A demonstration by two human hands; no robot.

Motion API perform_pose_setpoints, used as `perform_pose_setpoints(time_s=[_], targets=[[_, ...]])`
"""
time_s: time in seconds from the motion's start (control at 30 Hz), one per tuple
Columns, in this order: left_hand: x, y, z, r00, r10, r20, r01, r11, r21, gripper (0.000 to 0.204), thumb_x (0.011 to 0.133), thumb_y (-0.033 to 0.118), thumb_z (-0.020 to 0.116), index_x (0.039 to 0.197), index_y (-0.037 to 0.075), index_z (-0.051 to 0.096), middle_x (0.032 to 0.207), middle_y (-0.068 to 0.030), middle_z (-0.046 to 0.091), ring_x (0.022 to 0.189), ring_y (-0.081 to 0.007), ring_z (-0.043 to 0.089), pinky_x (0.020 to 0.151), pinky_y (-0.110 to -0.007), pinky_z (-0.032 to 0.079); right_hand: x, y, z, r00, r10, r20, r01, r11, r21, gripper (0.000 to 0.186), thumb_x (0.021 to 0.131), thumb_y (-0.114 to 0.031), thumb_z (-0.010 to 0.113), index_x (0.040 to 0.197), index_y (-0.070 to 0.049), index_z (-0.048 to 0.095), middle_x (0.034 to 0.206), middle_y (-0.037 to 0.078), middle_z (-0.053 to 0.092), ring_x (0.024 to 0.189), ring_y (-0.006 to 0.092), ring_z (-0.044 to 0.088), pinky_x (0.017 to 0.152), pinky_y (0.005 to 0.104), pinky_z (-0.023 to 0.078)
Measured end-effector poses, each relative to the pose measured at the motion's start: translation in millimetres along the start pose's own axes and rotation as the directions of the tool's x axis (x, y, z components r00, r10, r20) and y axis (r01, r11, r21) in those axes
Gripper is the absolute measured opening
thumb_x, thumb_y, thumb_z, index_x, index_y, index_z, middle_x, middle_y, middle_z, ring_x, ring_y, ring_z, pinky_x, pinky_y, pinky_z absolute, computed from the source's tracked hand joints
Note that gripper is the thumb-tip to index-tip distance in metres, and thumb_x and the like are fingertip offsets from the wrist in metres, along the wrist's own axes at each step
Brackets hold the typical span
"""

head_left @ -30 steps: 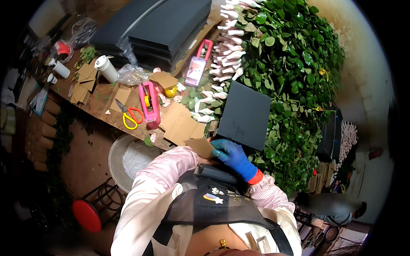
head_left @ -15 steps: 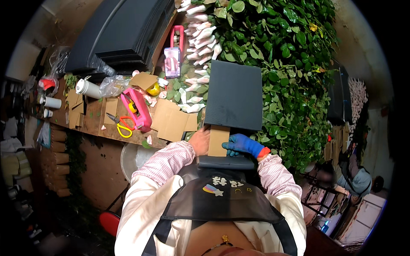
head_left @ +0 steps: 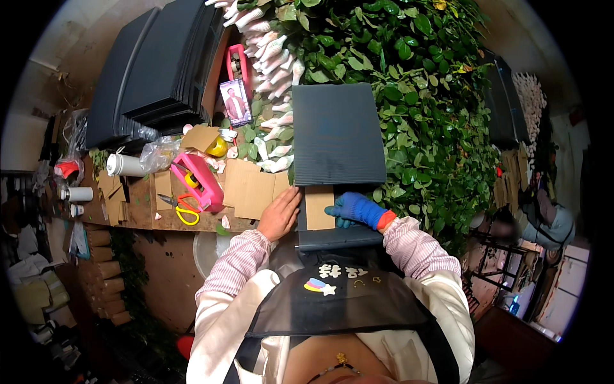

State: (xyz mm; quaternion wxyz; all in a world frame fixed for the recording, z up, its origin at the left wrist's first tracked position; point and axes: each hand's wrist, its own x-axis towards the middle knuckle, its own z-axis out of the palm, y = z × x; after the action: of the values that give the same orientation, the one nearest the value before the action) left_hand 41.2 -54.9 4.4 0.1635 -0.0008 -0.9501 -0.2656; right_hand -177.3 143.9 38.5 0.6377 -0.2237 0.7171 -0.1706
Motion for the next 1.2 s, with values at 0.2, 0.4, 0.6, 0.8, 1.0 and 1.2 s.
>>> perform_pose_setpoints(time_s=[0.2, 0.4, 0.6, 0.8, 1.0, 1.2], targets=[[37, 26, 7, 0.99, 0.078, 0.114, -0.062, 0.989, -0.138, 0.023, 0.091, 0.014, 0.075, 0.111, 0.003, 0.073, 0.123, -0.0125, 0.072, 0.109, -0.0319, 0.069, 0.092, -0.041, 0.058, -7, -8, 4, 0.984, -0.146, -0.105, 0.082, 0.885, -0.459, 0.054, 0.1, -0.056, 0.059, 0.094, -0.006, 0.079, 0.075, 0.013, 0.077, 0.068, 0.0283, 0.075, 0.074, 0.0416, 0.061], [42, 41, 9, 0.979, 0.032, 0.2, -0.013, 0.996, -0.093, 0.027, 0.083, 0.019, 0.08, 0.101, 0.001, 0.071, 0.125, -0.0148, 0.068, 0.112, -0.0345, 0.066, 0.095, -0.042, 0.057, -77, -7, -4, 0.735, -0.555, -0.39, 0.35, 0.803, -0.482, 0.034, 0.099, -0.039, 0.067, 0.109, -0.009, 0.078, 0.092, 0.014, 0.076, 0.08, 0.0304, 0.075, 0.077, 0.0417, 0.059], [43, 52, 10, 0.989, 0.015, 0.146, -0.003, 0.996, -0.086, 0.03, 0.081, 0.015, 0.082, 0.103, -0.002, 0.072, 0.121, -0.018, 0.069, 0.112, -0.0362, 0.066, 0.094, -0.043, 0.057, -106, 59, -98, 0.079, -0.386, -0.919, 0.149, 0.916, -0.372, 0.026, 0.096, -0.018, 0.069, 0.121, -0.014, 0.074, 0.116, 0.013, 0.075, 0.105, 0.0319, 0.072, 0.095, 0.0419, 0.057], [46, 54, 10, 0.984, 0.051, 0.173, -0.042, 0.998, -0.056, 0.031, 0.081, 0.013, 0.082, 0.107, -0.001, 0.073, 0.123, -0.0176, 0.069, 0.113, -0.0362, 0.067, 0.096, -0.043, 0.057, -55, 111, -122, 0.364, -0.477, -0.8, -0.43, 0.675, -0.599, 0.024, 0.091, -0.023, 0.07, 0.114, -0.017, 0.075, 0.136, 0.01, 0.066, 0.126, 0.0302, 0.062, 0.109, 0.0414, 0.048], [43, 51, 16, 0.982, 0.041, 0.185, -0.038, 0.999, -0.023, 0.037, 0.078, 0.015, 0.084, 0.111, 0.001, 0.073, 0.126, -0.0159, 0.068, 0.118, -0.0377, 0.064, 0.104, -0.048, 0.054, -149, 171, -199, 0.124, -0.236, -0.964, -0.36, 0.895, -0.265, 0.018, 0.094, -0.011, 0.06, 0.105, -0.009, 0.074, 0.104, 0.015, 0.076, 0.091, 0.0364, 0.074, 0.083, 0.0469, 0.06], [38, 48, 9, 0.969, 0.02, 0.247, -0.018, 1.0, -0.01, 0.046, 0.079, 0.027, 0.087, 0.114, 0.001, 0.073, 0.13, -0.0146, 0.067, 0.127, -0.0374, 0.06, 0.117, -0.06, 0.039, -251, 160, -171, -0.115, -0.542, -0.832, -0.04, 0.84, -0.541, 0.035, 0.092, -0.007, 0.065, 0.125, -0.017, 0.075, 0.119, 0.012, 0.075, 0.108, 0.032, 0.07, 0.095, 0.0419, 0.057]])
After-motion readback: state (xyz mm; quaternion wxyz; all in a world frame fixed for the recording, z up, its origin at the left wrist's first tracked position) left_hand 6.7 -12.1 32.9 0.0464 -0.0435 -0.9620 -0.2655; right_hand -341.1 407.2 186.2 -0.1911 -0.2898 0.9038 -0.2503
